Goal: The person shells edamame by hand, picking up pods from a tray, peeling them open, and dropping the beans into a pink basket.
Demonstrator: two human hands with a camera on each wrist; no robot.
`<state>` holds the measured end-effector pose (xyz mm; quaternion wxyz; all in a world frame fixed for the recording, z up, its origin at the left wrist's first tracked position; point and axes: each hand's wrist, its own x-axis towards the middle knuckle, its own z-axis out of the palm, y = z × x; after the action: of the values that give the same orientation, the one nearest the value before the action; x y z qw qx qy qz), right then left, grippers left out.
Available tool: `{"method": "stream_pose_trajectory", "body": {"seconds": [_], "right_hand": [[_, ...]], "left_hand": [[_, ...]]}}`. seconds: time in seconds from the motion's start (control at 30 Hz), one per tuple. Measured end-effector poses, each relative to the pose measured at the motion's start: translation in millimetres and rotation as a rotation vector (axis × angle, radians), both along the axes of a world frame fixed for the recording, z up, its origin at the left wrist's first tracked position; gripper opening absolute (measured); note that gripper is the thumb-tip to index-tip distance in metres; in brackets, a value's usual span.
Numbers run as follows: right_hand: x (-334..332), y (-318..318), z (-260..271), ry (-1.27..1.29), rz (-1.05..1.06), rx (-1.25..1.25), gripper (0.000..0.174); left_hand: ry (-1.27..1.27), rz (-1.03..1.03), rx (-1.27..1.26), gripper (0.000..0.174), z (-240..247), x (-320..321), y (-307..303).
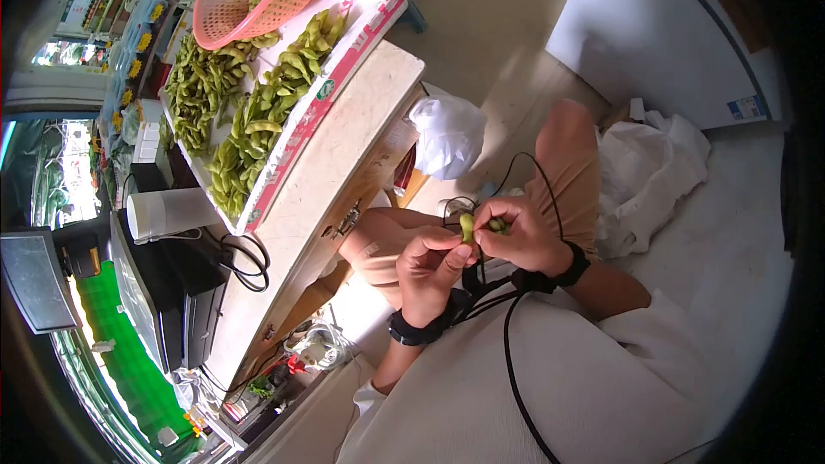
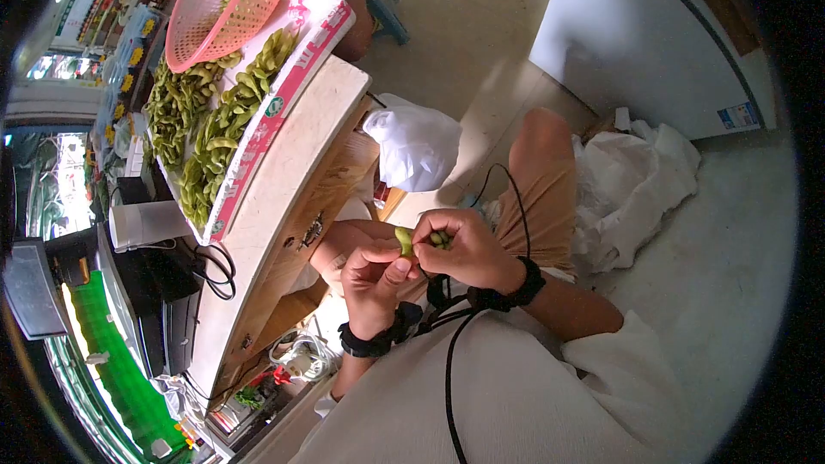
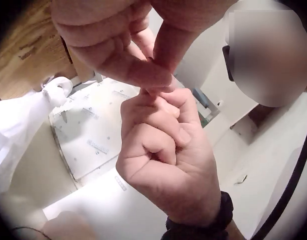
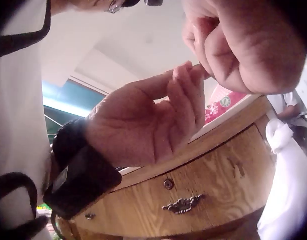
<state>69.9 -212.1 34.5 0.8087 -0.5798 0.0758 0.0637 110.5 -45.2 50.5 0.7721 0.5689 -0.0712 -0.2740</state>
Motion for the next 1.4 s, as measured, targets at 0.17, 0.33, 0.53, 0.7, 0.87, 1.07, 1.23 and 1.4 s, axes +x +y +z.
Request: {"method": "stream_pose_trajectory", "body": {"seconds": [0.17,0.33,0.53,0.7,0.87,1.07,1.23,1.4], "right_hand": [[1,5,6,-0.034,-0.089,0.083,0.007],[4,4,8,0.086,-0.086,0.118,0.006],[6,3,7,-0.026,-0.113,-0.16,0.007],[4,4,7,-0.06,-0.099,-0.211,0.008],[3,9,3,-0.013,-0.099,-0.034,0.01],[9,11,-11,-0.155,-0.078,-0.121,0.016],[8,7,-10,0.036,0.01,0.123,0.019],[5,8,-19,0.0,0.034,0.112,0.015]], "left_hand": [[0.091,-0.03,-0.075,0.011,-3,0,0],[0.055,0.028,0.019,0.013,1,0,-7],[-0.592,-0.048,0.686,0.023,11,1,-7],[-0.257,-0.022,0.366,0.024,-2,2,-1],[0.03,-0.047,0.1,0.02,-2,6,3],[-0.115,-0.003,0.255,0.022,-2,2,2],[-0.055,-0.117,0.235,0.024,0,3,5],[-0.209,-0.062,0.437,0.02,6,-1,-4]]}}
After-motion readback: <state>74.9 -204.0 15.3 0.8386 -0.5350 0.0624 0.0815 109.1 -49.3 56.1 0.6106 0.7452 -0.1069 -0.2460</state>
